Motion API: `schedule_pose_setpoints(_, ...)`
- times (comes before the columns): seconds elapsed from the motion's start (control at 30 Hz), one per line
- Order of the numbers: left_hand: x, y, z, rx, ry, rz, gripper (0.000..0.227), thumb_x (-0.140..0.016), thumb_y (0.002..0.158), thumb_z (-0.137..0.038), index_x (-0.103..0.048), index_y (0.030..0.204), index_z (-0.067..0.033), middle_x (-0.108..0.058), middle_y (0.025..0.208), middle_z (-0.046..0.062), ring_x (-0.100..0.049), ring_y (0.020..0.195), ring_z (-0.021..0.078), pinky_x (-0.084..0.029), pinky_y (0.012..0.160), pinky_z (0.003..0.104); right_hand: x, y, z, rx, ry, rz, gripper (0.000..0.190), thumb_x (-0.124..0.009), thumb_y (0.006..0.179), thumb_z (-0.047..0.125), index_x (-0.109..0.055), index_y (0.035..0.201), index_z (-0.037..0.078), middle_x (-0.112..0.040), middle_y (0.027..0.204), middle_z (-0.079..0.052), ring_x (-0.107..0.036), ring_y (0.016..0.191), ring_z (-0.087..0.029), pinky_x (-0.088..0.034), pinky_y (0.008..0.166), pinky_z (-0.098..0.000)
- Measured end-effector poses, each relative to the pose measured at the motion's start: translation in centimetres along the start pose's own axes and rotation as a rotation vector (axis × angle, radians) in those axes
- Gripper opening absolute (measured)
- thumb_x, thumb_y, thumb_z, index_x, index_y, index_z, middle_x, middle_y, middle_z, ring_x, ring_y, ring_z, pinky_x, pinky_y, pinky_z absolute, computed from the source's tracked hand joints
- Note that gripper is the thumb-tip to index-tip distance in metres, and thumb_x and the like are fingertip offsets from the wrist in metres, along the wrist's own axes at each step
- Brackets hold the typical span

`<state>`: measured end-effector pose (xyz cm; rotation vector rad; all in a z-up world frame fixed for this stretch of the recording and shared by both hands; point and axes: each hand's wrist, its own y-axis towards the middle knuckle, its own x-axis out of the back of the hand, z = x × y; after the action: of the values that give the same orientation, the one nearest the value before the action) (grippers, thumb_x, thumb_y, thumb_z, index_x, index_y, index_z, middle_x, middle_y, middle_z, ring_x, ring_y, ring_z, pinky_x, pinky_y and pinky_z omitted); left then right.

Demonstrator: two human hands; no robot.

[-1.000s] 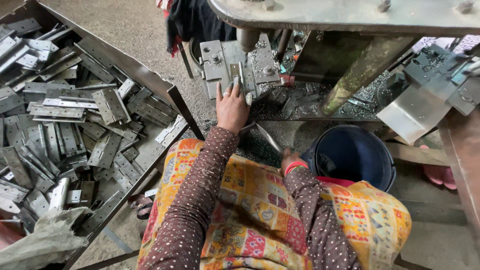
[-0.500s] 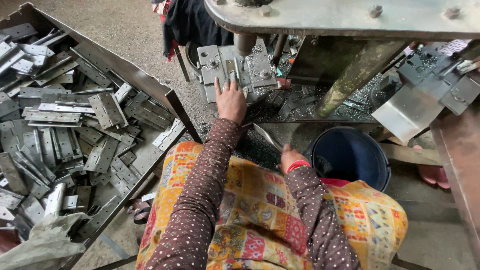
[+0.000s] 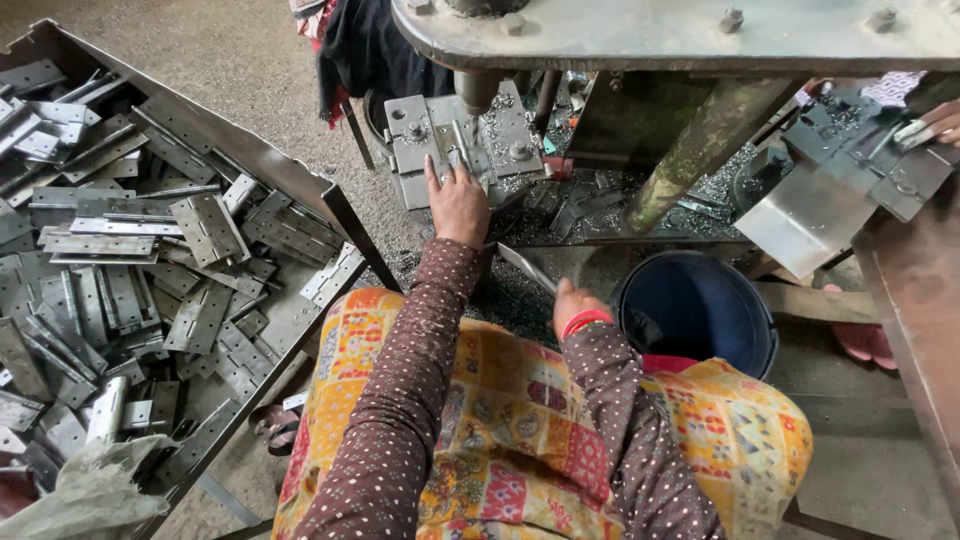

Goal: The person repeatedly picks up metal brackets from a bin, places them into a press machine, and operates the lever to process them. The processed brackets are then removed and placed back into the bin.

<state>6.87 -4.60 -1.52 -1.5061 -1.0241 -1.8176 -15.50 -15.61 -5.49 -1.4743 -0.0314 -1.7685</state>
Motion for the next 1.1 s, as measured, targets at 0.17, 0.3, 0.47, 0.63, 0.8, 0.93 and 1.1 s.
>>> schedule_pose_setpoints(0.17, -0.2, -0.1, 0.9, -0.006, -0.039, -0.071, 0.038, -0.041, 0.105, -0.012, -0.061, 0.134, 0.001, -0.058, 0.143, 0.019, -0.057, 0.131, 0.0308, -0.01, 0.124, 0.061, -4.0, 1.1, -2.2, 0.037, -0.041, -0.048, 0.065, -0.034, 0.108, 0.054, -0.045, 0.139, -0.002, -0.06, 0.115, -0.037, -0.062, 0.11, -0.053, -0.048, 0.097, -0.0571)
schedule_pose_setpoints(0.3, -0.8, -0.3, 0.6, -0.024, -0.028, -0.095, 0.035, -0.042, 0.103, -0.014, -0.064, 0.127, -0.0024, -0.058, 0.143, 0.018, -0.057, 0.131, 0.0307, -0.009, 0.121, 0.062, -2.1, -0.2, -2.2, 0.335, -0.334, 0.004, 0.061, -0.066, 0.089, 0.042, -0.047, 0.131, 0.001, -0.063, 0.114, -0.03, -0.064, 0.107, -0.048, -0.053, 0.092, -0.0534)
schedule_pose_setpoints(0.47, -1.6, 1.3, 0.8, -0.01, -0.095, -0.041, 0.039, -0.043, 0.104, -0.013, -0.061, 0.135, -0.0014, -0.06, 0.138, 0.018, -0.058, 0.129, 0.0316, -0.008, 0.121, 0.063, 2.7, -2.6, 1.5, 0.348, -0.373, -0.148, 0.05, -0.077, 0.088, 0.034, -0.053, 0.12, 0.005, -0.069, 0.107, -0.022, -0.072, 0.1, -0.04, -0.058, 0.084, -0.0493)
schedule_pose_setpoints(0.63, -0.7, 3.6, 0.9, 0.046, -0.163, -0.055, 0.04, -0.044, 0.096, -0.012, -0.063, 0.132, -0.0071, -0.059, 0.137, 0.016, -0.054, 0.131, 0.0314, -0.003, 0.12, 0.062, 1.6, -1.4, 1.6, 0.2, -0.415, 0.088, 0.069, -0.082, 0.083, 0.032, -0.046, 0.133, 0.003, -0.065, 0.113, -0.026, -0.069, 0.108, -0.04, -0.058, 0.089, -0.0476)
schedule_pose_setpoints(0.8, -0.4, 1.4, 1.3, 0.028, -0.153, 0.063, 0.035, -0.042, 0.105, -0.015, -0.069, 0.123, -0.0051, -0.055, 0.149, 0.014, -0.051, 0.141, 0.0295, -0.002, 0.124, 0.063, -2.6, 0.6, -1.9, 0.291, -0.394, 0.095, 0.077, -0.084, 0.083, 0.031, -0.039, 0.138, 0.004, -0.052, 0.128, -0.034, -0.063, 0.112, -0.048, -0.054, 0.092, -0.0501)
schedule_pose_setpoints(0.93, -0.4, 0.5, 1.1, -0.004, -0.167, -0.085, 0.035, -0.042, 0.104, -0.015, -0.07, 0.121, -0.0057, -0.053, 0.151, 0.014, -0.05, 0.138, 0.0319, -0.001, 0.122, 0.064, -1.6, 0.6, -2.1, 0.352, -0.451, 0.109, 0.091, -0.086, 0.079, 0.039, -0.031, 0.139, -0.003, -0.06, 0.116, -0.03, -0.064, 0.109, -0.044, -0.054, 0.091, -0.0486)
schedule_pose_setpoints(1.1, -0.7, 2.5, 1.6, 0.001, -0.125, -0.005, 0.037, -0.049, 0.094, -0.012, -0.071, 0.123, -0.0099, -0.058, 0.14, 0.011, -0.048, 0.139, 0.0326, 0.001, 0.119, 0.066, 0.9, -1.1, 0.0, 0.376, -0.414, -0.221, 0.058, -0.081, 0.082, 0.04, -0.05, 0.116, 0.006, -0.069, 0.105, -0.021, -0.073, 0.093, -0.039, -0.059, 0.079, -0.0491)
